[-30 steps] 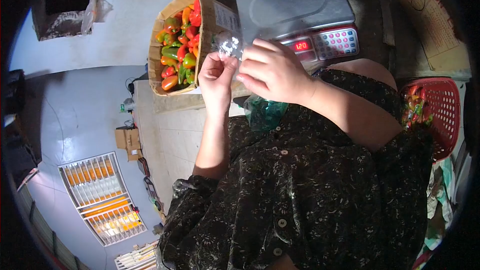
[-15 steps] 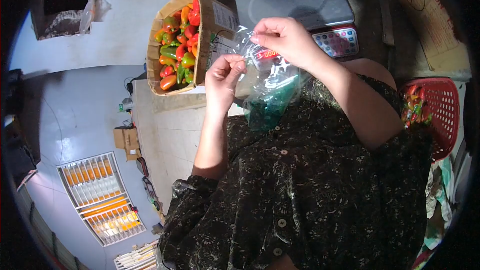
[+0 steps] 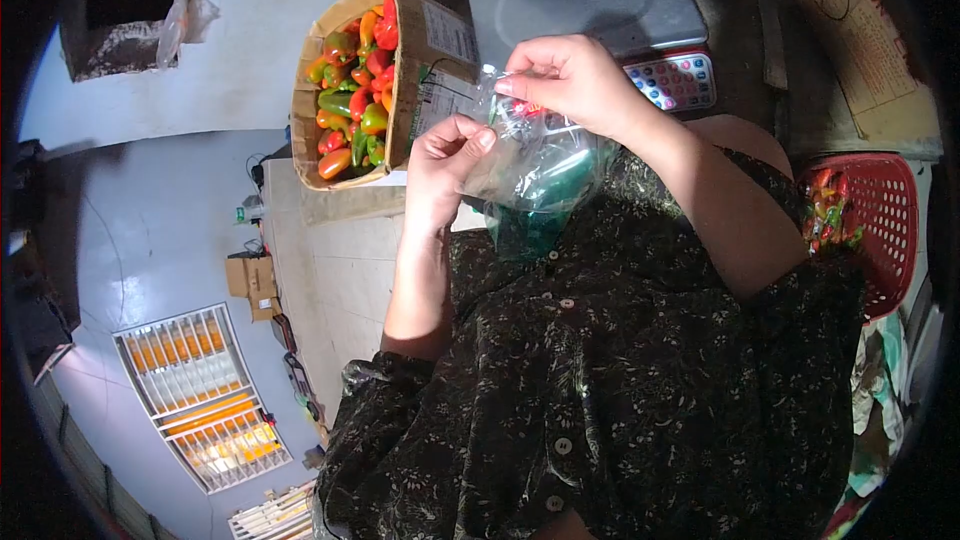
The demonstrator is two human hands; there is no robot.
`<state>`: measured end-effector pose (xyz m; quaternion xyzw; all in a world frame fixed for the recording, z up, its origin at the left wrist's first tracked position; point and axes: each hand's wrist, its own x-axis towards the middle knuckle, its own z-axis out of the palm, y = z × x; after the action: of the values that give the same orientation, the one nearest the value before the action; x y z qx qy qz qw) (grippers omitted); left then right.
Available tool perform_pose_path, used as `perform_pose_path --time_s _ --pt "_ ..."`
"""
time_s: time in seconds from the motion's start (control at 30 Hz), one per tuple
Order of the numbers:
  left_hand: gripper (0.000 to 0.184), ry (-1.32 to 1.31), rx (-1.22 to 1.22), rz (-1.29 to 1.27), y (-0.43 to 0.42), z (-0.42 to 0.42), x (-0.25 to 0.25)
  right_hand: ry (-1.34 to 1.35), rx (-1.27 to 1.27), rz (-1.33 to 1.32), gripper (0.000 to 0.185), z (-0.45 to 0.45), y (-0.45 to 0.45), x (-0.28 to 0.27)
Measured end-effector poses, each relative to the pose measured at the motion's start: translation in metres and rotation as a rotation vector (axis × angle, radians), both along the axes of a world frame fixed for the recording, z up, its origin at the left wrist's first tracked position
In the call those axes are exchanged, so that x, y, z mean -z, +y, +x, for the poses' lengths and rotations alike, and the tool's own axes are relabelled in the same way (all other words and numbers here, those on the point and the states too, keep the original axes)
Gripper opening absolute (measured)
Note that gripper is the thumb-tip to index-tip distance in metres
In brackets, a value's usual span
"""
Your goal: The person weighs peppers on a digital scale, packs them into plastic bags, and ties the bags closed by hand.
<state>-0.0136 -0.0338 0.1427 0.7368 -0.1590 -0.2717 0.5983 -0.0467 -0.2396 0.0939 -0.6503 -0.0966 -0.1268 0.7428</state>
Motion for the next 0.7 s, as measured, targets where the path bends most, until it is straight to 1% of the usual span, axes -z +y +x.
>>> perform_pose_path --time_s 0.07,0.13,0.23,0.27,0.33,0.43,0.47,0.53,0.57,0.63,0.7 --pt "0.008 0.038 0.092 -0.031 0.007 0.006 0.002 -0.022 -0.012 0.005 0.011 0.001 0.002 0.003" --pt "0.007 -0.011 0.024 -0.010 0.004 0.002 0.002 -0.007 -0.034 -0.008 0.011 0.000 0.003 0.003" --pt "0.005 -0.048 -0.045 -0.001 -0.018 -0.010 -0.004 -0.061 -0.022 -0.067 0.010 0.000 0.004 0.005" --pt "0.004 -0.054 -0.062 -0.002 -0.023 -0.013 -0.007 -0.052 -0.041 -0.002 0.010 0.000 0.003 0.003" --pt "0.003 -0.118 0.014 0.080 -0.019 -0.013 -0.006 -0.034 -0.079 0.129 0.010 -0.003 0.001 -0.003" --pt "0.004 -0.198 0.108 0.139 -0.008 -0.006 0.005 -0.044 -0.015 0.157 0.010 0.002 -0.004 -0.001" --pt "0.004 -0.222 0.136 0.147 -0.005 -0.004 0.007 -0.040 -0.031 0.166 0.011 0.002 -0.003 -0.001" --pt "0.009 -0.210 0.148 0.182 -0.002 -0.003 0.003 -0.032 -0.064 0.185 0.011 0.003 -0.001 0.001" --pt "0.012 -0.204 0.154 0.199 -0.001 -0.003 0.001 -0.025 -0.079 0.153 0.010 0.002 0.000 0.002" --pt "0.019 -0.187 0.092 0.168 -0.004 -0.004 0.002 -0.012 -0.108 0.089 0.012 0.000 0.000 0.002" --pt "0.026 -0.206 0.018 0.152 -0.011 -0.008 0.003 -0.171 0.360 -0.161 0.024 -0.002 0.003 -0.004"
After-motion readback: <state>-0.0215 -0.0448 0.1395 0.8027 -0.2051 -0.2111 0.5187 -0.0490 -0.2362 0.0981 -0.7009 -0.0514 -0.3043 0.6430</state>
